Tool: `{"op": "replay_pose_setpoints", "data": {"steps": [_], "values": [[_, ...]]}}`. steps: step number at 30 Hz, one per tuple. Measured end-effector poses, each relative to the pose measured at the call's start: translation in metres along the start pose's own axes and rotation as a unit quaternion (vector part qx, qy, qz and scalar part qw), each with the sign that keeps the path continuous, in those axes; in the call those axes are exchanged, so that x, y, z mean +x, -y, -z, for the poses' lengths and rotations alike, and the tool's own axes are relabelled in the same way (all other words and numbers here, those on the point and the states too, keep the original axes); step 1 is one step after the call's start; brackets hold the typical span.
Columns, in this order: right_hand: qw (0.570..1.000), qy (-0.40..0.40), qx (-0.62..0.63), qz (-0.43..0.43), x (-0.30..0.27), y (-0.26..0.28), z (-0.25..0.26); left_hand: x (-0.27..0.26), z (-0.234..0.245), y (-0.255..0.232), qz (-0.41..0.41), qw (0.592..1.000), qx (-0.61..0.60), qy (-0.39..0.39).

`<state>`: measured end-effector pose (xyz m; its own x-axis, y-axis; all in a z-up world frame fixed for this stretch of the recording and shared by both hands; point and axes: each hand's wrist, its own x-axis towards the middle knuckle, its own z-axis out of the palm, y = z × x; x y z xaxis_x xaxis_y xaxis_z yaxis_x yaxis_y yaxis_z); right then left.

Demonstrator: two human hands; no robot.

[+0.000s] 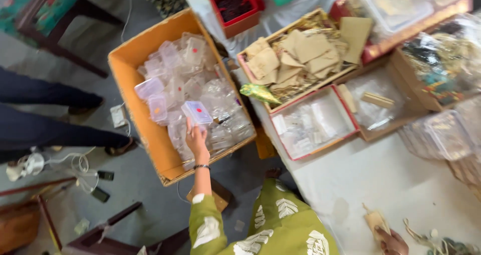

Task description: The person sorts tangled jewelry from a box, places it into small plastic bags, and then puts the bags into small paper pouches. They fold the pouches and place them into clear plastic containers, stacking the containers on the table.

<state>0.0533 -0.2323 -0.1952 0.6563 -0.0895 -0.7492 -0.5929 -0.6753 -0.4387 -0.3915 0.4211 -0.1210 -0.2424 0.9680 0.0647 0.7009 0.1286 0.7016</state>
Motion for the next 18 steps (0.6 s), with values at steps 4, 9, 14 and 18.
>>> {"op": "replay_pose_setpoints", "data": {"steps": [4, 9, 14, 18], "values": [[0.998, -0.030, 0.016, 0.050, 0.035, 0.003, -0.029, -0.064, 0.016, -0.107, 0.175, 0.708, -0.656, 0.196], [0.976, -0.117, -0.077, 0.169, -0.028, 0.019, -0.022, -0.177, -0.037, -0.183, 0.291, 0.415, -0.733, 0.453], [0.959, -0.110, 0.025, 0.258, -0.107, 0.061, 0.007, -0.308, -0.106, -0.212, 0.471, 0.240, -0.586, 0.614], [0.922, -0.111, 0.161, 0.335, -0.158, 0.070, 0.041, -0.381, -0.105, -0.260, 0.411, 0.368, -0.354, 0.755]]}}
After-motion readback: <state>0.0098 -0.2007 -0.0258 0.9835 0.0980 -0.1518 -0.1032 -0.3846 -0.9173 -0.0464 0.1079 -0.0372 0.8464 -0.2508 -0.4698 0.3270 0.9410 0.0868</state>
